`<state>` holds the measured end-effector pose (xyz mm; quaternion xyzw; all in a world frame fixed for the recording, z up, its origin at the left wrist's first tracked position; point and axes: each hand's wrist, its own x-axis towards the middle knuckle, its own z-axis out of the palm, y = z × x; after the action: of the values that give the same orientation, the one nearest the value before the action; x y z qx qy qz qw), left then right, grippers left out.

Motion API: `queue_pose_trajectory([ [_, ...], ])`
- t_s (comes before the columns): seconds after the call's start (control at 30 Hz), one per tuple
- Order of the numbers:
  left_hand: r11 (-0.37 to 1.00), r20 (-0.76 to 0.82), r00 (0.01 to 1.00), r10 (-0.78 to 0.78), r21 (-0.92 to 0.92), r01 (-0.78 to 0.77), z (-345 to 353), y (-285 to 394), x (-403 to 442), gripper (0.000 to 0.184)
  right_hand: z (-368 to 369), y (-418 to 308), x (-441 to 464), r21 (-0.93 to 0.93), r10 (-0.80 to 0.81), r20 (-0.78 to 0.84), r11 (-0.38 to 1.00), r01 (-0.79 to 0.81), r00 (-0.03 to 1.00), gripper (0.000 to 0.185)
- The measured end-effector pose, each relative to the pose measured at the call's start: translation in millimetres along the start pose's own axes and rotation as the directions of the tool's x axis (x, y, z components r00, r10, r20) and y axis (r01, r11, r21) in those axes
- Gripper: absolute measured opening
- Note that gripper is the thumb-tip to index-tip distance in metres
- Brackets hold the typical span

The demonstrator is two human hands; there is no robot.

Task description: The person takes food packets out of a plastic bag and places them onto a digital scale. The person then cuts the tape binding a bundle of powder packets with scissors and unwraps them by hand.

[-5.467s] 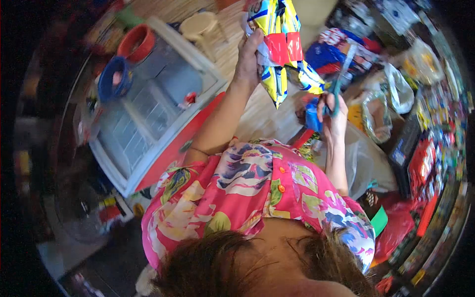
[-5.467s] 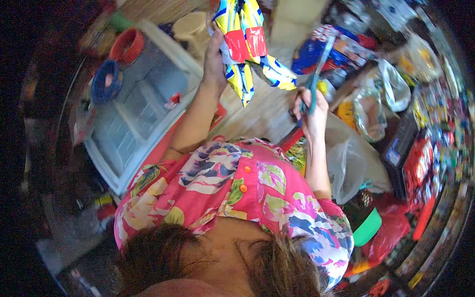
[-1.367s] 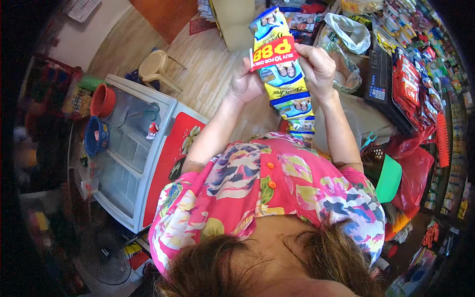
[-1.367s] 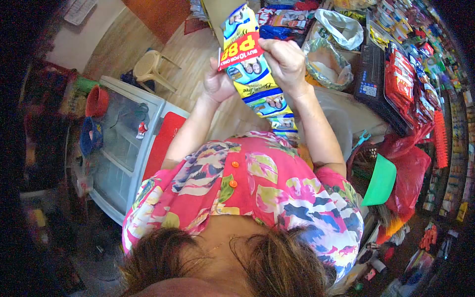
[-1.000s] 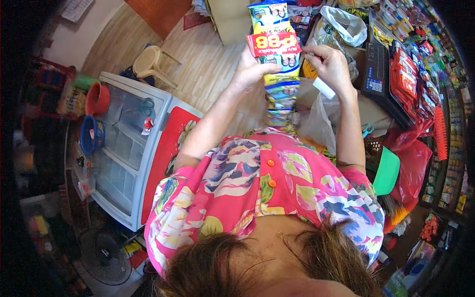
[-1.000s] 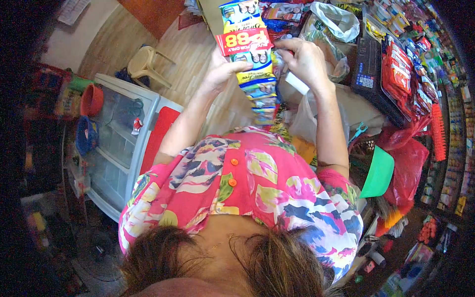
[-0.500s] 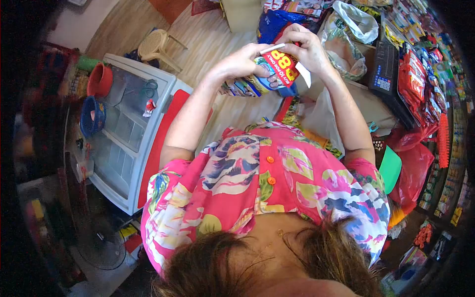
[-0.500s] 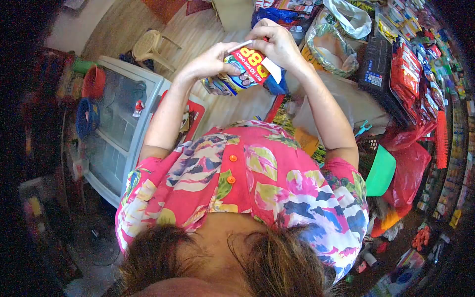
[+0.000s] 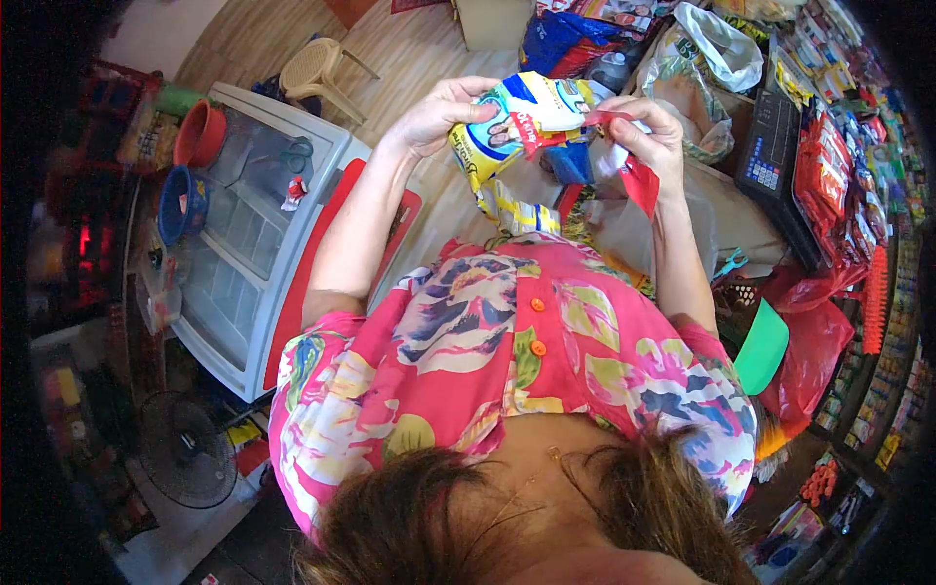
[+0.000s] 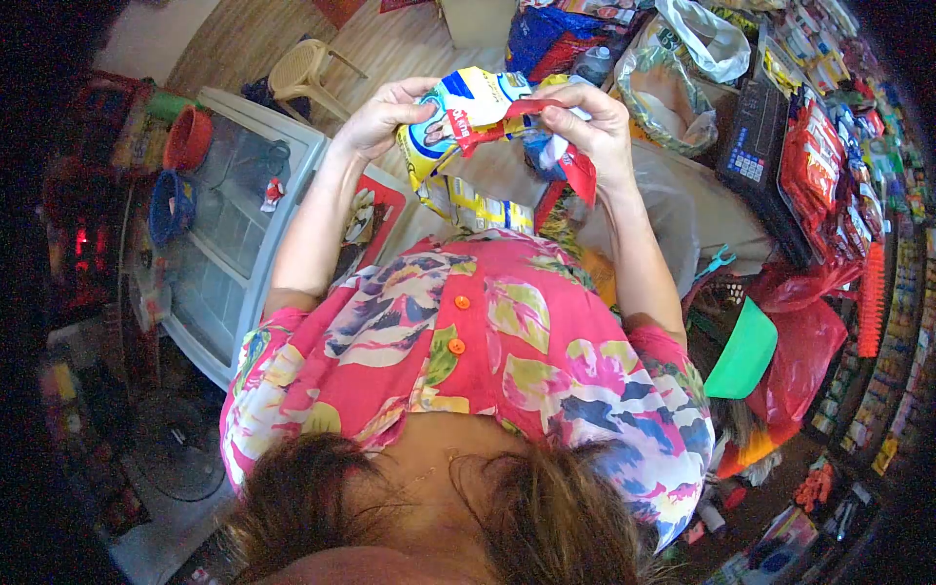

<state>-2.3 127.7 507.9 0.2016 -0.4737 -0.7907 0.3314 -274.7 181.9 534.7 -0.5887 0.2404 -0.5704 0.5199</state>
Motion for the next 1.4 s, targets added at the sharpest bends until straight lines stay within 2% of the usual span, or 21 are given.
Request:
queue_pose_trajectory([
  [0.1,0.996,-0.044,0.998,0.034,-0.075,-0.037,3.4,-3.9,7.0,0.038,-4.3,-7.6,-6.6,-0.052,0.038,-0.03,0.998,-0.04,0.999,0.004],
  [0.2,0.989,-0.178,0.978,0.113,-0.075,-0.128,-10.0,-3.2,7.2,0.038,-10.2,-17.2,-7.5,-0.043,-0.044,-0.033,0.998,0.043,0.998,0.002],
  [0.33,0.992,-0.195,0.974,0.112,-0.043,-0.122,-4.0,3.6,10.3,0.039,-13.3,-9.0,-3.2,0.011,-0.056,-0.118,0.998,0.058,0.991,0.004],
  [0.47,0.995,-0.209,0.973,0.099,-0.004,-0.102,-6.5,0.7,17.2,0.04,-13.3,-3.7,15.0,0.291,0.002,-0.193,0.955,0.056,0.981,0.009],
  [0.63,0.997,-0.195,0.978,0.069,-0.009,-0.072,-0.6,-0.5,14.2,0.042,-30.8,18.2,36.4,0.354,0.013,-0.34,0.928,0.115,0.94,0.014],
  [0.67,0.997,-0.197,0.977,0.08,-0.003,-0.083,-1.2,-0.8,12.6,0.042,-41.3,17.2,42.4,0.468,-0.157,-0.179,0.855,0.224,0.971,0.016],
  [0.7,0.999,-0.223,0.973,0.052,0.012,-0.051,-6.4,0.3,5.5,0.041,-61.7,2.9,46.2,0.829,-0.066,-0.037,0.556,0.068,0.997,0.014],
  [0.73,0.998,-0.257,0.964,0.064,-0.012,-0.069,-10.0,-3.1,-0.7,0.041,-93.8,-12.3,43.4,0.611,-0.016,-0.3,0.765,0.205,0.954,0.012],
  [0.77,0.996,-0.288,0.955,0.075,-0.033,-0.088,-16.3,-8.6,-4.7,0.041,-115.3,-24.0,45.4,0.317,-0.047,-0.545,0.913,0.257,0.837,0.011],
  [0.8,0.993,-0.317,0.945,0.083,-0.051,-0.105,-20.3,-11.8,-7.1,0.041,-113.9,-37.4,55.4,0.587,-0.126,-0.245,0.77,0.25,0.961,0.017],
  [0.83,0.99,-0.326,0.943,0.069,-0.093,-0.105,-19.9,-13.3,-7.1,0.041,-106.6,-34.9,55.3,0.289,-0.116,-0.352,0.93,0.226,0.929,0.02],
  [0.87,0.987,-0.317,0.947,0.057,-0.124,-0.101,-19.9,-16.4,-6.9,0.04,-95.5,-30.6,55.3,-0.039,-0.144,-0.449,0.989,0.142,0.882,0.024],
  [0.9,0.983,-0.303,0.952,0.048,-0.155,-0.099,-19.9,-20.0,-5.1,0.04,-82.7,-24.5,53.0,0.088,0.025,-0.356,0.996,0.007,0.934,0.022],
  [1.0,0.983,-0.328,0.941,0.087,-0.127,-0.135,-17.2,-25.5,0.6,0.038,-15.5,0.7,46.1,-0.198,0.143,-0.254,0.96,-0.196,0.956,0.022],
  [1.03,0.983,-0.35,0.931,0.104,-0.105,-0.149,-14.1,-25.6,2.4,0.038,-11.4,16.2,41.1,-0.258,0.14,-0.089,0.953,-0.158,0.986,0.021],
  [1.07,0.983,-0.374,0.92,0.119,-0.083,-0.161,-11.4,-25.4,4.0,0.038,-9.3,26.4,35.5,-0.25,0.257,0.03,0.937,-0.242,0.966,0.022],
  [1.1,0.986,-0.389,0.913,0.122,-0.058,-0.156,-7.5,-22.5,6.0,0.039,0.1,30.9,30.6,-0.362,0.281,0.028,0.897,-0.253,0.959,0.025],
  [1.2,0.989,-0.384,0.919,0.093,-0.067,-0.128,-5.7,-20.2,8.0,0.037,17.6,34.9,36.0,-0.644,-0.083,0.184,0.742,0.184,0.979,0.02],
  [1.33,0.997,-0.304,0.949,0.08,0.009,-0.081,4.1,-20.0,7.0,0.047,11.7,42.5,42.3,-0.648,0.0,0.204,0.749,0.135,0.979,0.014],
  [1.37,0.994,-0.346,0.936,0.064,0.11,-0.027,7.5,-19.2,7.7,0.064,9.7,44.9,42.7,-0.66,0.011,0.207,0.74,0.131,0.978,0.013],
  [1.4,0.977,-0.343,0.935,0.089,0.211,-0.016,11.9,-18.1,8.0,0.067,8.0,46.8,42.3,-0.67,0.022,0.21,0.731,0.127,0.977,0.012],
])
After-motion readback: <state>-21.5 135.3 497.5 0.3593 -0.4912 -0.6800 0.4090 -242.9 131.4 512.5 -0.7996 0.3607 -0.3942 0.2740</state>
